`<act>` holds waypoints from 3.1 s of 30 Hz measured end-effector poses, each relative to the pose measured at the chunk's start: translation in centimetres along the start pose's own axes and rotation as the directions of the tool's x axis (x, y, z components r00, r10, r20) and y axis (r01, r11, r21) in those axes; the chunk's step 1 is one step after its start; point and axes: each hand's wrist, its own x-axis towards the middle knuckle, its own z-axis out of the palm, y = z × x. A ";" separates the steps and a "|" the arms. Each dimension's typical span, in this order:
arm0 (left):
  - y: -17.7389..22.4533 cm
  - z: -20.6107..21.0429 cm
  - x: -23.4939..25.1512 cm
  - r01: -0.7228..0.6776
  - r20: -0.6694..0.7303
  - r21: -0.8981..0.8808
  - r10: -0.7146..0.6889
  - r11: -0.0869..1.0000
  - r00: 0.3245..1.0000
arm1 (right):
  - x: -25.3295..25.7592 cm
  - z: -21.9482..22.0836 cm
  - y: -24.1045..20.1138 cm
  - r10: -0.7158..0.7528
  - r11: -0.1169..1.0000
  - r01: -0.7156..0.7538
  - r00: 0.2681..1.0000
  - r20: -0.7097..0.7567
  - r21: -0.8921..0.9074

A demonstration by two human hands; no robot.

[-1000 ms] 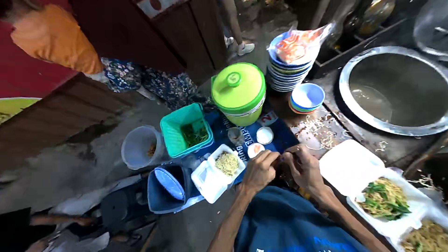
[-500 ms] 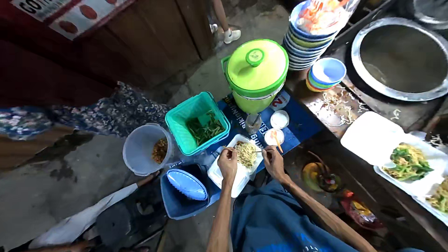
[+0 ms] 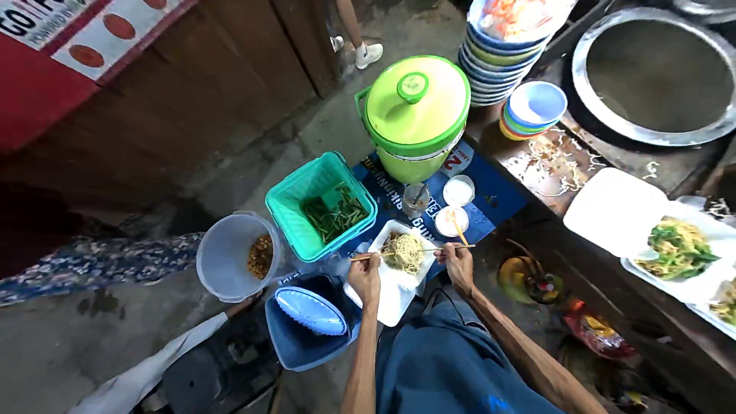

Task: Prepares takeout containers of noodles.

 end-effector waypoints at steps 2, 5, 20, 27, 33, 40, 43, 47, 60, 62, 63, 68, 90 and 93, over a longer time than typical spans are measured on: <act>0.9 -0.8 -0.4 -0.044 -0.004 0.004 0.044 0.999 0.999 | -0.6 -0.9 -0.1 -0.143 0.989 0.144 0.989 0.041 -0.035; 0.6 -1.4 -0.1 -0.111 -0.020 0.170 0.116 0.979 0.993 | -0.8 -1.2 0.3 -0.357 0.899 0.362 0.932 0.068 -0.248; -1.1 -1.0 0.9 0.024 -0.031 0.042 -0.023 0.999 0.999 | -0.6 3.9 -5.7 -0.596 0.478 0.774 0.633 0.494 -0.415; -2.7 0.1 2.1 0.285 -0.079 0.175 -0.275 0.942 0.958 | 3.9 10.5 -7.2 0.126 0.256 0.473 0.848 0.514 -0.843; -2.2 0.6 3.6 0.268 0.038 0.434 -0.315 0.860 0.948 | 6.5 12.5 -5.3 0.145 0.171 0.487 0.847 0.511 -0.857; -1.3 1.1 3.6 0.259 0.059 0.558 -0.349 0.789 0.935 | 6.6 12.8 -4.7 0.082 0.154 0.489 0.859 0.505 -0.858; -0.9 1.3 3.9 0.251 0.097 0.644 -0.402 0.723 0.911 | 6.7 12.9 -4.6 0.096 0.136 0.488 0.860 0.502 -0.862; -1.0 1.5 4.1 0.234 0.106 0.673 -0.405 0.702 0.908 | 6.7 13.0 -4.7 0.089 0.151 0.473 0.868 0.488 -0.868; -3.3 1.2 2.8 0.215 -0.122 0.375 -0.182 0.902 0.976 | 7.0 13.3 -5.0 0.064 0.136 0.448 0.886 0.459 -0.884; -3.4 1.0 2.6 0.230 -0.091 0.367 -0.211 0.901 0.973 | 7.1 13.2 -4.8 0.057 0.144 0.472 0.874 0.483 -0.870; -3.4 0.9 2.6 0.234 -0.078 0.367 -0.221 0.900 0.972 | 7.1 13.1 -4.9 0.051 0.163 0.486 0.865 0.499 -0.859; -2.1 -0.8 1.7 0.331 -0.024 0.425 -0.355 0.843 0.935 | 4.8 9.4 -7.1 0.031 0.309 0.410 0.898 0.440 -0.858; -0.8 1.4 -3.6 0.244 0.292 0.655 -0.537 0.715 0.791 | 4.5 2.5 -3.7 0.001 0.248 0.395 0.913 0.408 -0.884; 1.8 0.2 -4.9 0.258 0.161 0.531 -0.395 0.807 0.904 | 2.5 1.2 -5.8 -0.249 0.409 0.505 0.863 0.440 -0.760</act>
